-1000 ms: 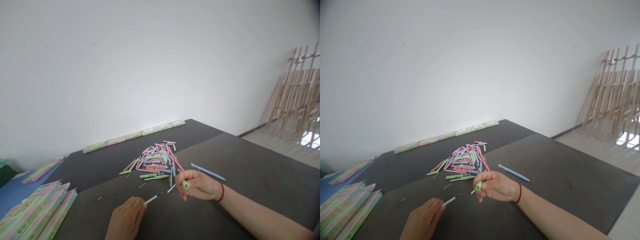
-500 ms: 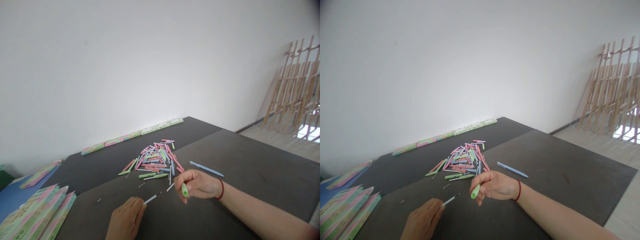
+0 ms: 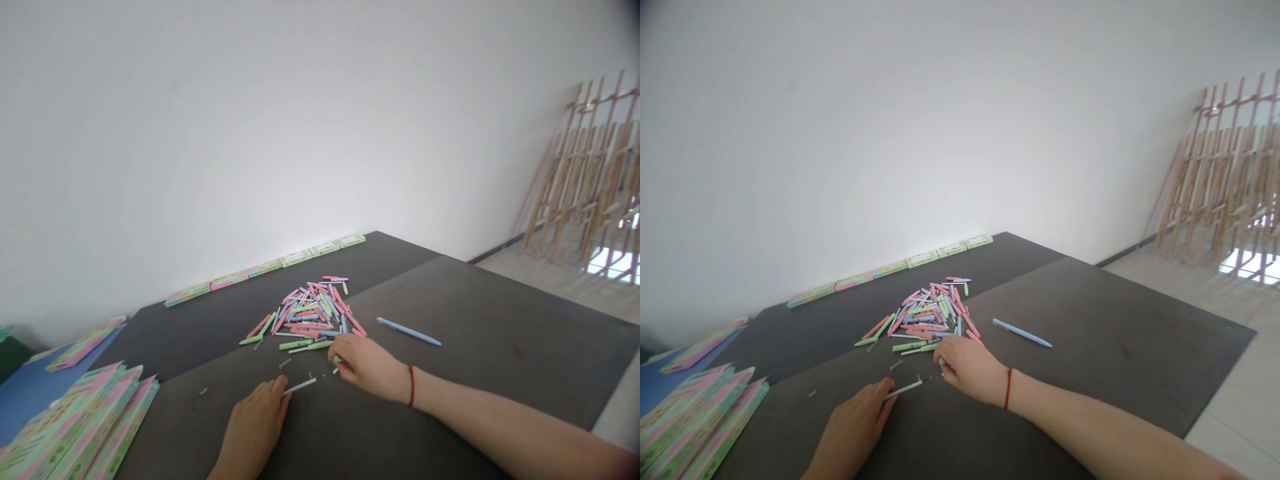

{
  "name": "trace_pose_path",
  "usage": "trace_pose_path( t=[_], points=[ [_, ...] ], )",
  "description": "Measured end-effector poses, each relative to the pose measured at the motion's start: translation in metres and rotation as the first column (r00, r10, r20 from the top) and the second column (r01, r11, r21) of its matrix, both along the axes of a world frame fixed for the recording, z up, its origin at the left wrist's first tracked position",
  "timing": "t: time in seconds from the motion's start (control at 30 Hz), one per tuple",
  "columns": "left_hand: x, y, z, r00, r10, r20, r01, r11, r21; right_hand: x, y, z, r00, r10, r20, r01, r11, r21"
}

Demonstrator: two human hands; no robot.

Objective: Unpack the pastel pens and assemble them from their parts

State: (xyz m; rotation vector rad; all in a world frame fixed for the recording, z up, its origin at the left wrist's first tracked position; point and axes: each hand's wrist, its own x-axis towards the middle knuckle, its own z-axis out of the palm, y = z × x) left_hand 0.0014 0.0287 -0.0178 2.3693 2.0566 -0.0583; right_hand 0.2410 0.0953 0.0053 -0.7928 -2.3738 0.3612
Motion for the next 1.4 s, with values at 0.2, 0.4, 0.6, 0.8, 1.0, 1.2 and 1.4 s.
trace_pose_path(
  t=[0.2,0.4,0.6,0.8,1.0,1.2,1.4],
  points=[
    [-0.001,0.001,0.001,1.000,0.017,0.023,-0.017,1.000,0.012,-0.008,0.007,0.004,0.997,0.056,-0.054,-0.058,0.997,-0.041],
    [-0.006,0.002,-0.002,0.993,0.077,0.089,-0.080,0.996,0.038,-0.020,0.002,-0.018,0.996,0.055,-0.067,-0.064,0.988,-0.143],
    [-0.009,0.004,-0.003,0.978,0.098,0.187,-0.110,0.992,0.056,-0.026,0.000,-0.024,1.000,0.012,0.019,-0.006,0.967,-0.256],
    [-0.014,0.006,-0.003,0.952,0.129,0.279,-0.151,0.987,0.058,-0.026,0.009,-0.024,0.957,-0.080,0.278,0.133,0.975,-0.177],
    [-0.016,0.006,-0.002,0.926,0.123,0.358,-0.160,0.984,0.077,-0.048,0.018,-0.020,0.911,-0.116,0.397,0.136,0.990,-0.024],
    [-0.019,0.007,0.003,0.881,0.141,0.452,-0.211,0.971,0.108,-0.079,0.019,-0.021,0.854,0.150,0.498,-0.306,0.920,0.247],
    [-0.020,0.006,0.002,0.856,0.137,0.498,-0.228,0.965,0.127,-0.104,0.029,-0.033,0.771,0.297,0.563,-0.536,0.781,0.321]
  ],
)
